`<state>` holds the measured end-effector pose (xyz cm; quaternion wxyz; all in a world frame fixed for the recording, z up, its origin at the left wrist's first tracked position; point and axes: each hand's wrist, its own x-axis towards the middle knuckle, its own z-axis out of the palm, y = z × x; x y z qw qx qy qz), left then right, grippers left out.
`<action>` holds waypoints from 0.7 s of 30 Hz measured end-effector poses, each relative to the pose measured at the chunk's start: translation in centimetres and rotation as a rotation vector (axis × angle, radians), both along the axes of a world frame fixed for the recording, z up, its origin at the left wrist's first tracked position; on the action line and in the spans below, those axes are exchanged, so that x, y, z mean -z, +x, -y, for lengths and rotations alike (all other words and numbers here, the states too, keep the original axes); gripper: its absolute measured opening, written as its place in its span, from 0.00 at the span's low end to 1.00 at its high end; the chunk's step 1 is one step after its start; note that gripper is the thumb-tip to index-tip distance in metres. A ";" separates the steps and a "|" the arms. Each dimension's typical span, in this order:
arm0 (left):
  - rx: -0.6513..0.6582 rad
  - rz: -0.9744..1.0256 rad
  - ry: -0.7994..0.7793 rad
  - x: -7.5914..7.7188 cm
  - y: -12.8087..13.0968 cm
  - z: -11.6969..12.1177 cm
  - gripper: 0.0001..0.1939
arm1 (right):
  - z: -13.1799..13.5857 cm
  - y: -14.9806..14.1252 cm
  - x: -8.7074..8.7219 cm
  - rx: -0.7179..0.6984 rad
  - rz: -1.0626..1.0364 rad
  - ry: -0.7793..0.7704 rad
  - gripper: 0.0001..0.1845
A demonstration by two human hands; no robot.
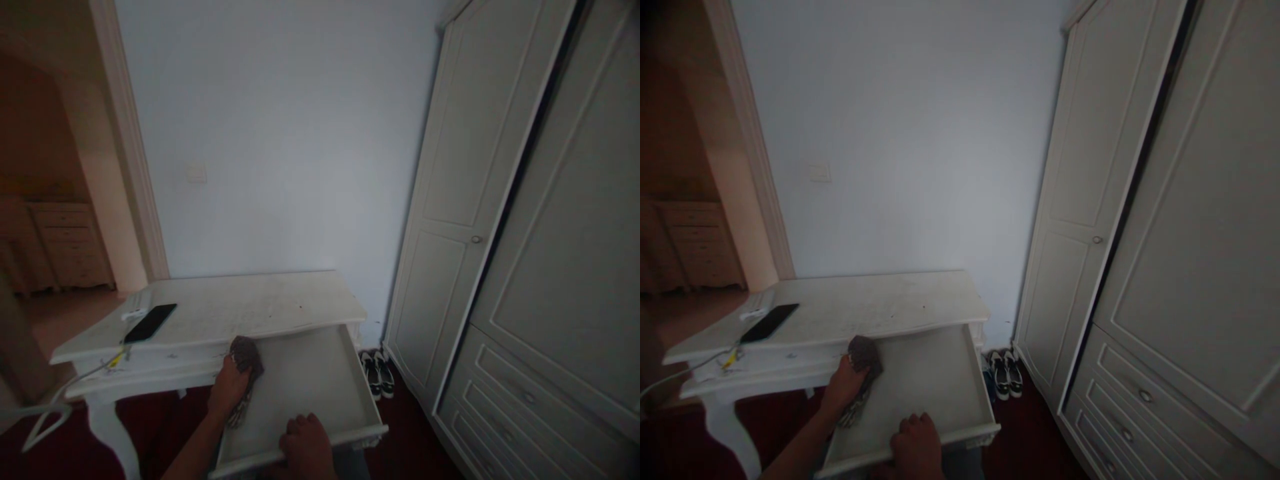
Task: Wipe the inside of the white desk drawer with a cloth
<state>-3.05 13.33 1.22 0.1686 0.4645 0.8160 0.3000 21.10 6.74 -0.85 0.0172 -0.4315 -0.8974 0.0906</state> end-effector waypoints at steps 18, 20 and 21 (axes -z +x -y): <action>0.213 -0.695 0.003 -1.9 3.0 6.6 0.27 | -0.9 -0.4 1.6 -0.057 -0.001 0.085 0.24; 0.345 -0.736 -0.022 -1.7 3.8 7.3 0.32 | -0.8 -0.3 1.5 -0.050 0.000 0.083 0.23; 0.403 -0.717 -0.033 -1.7 4.2 7.3 0.33 | -0.7 -0.3 1.5 -0.050 -0.007 0.087 0.22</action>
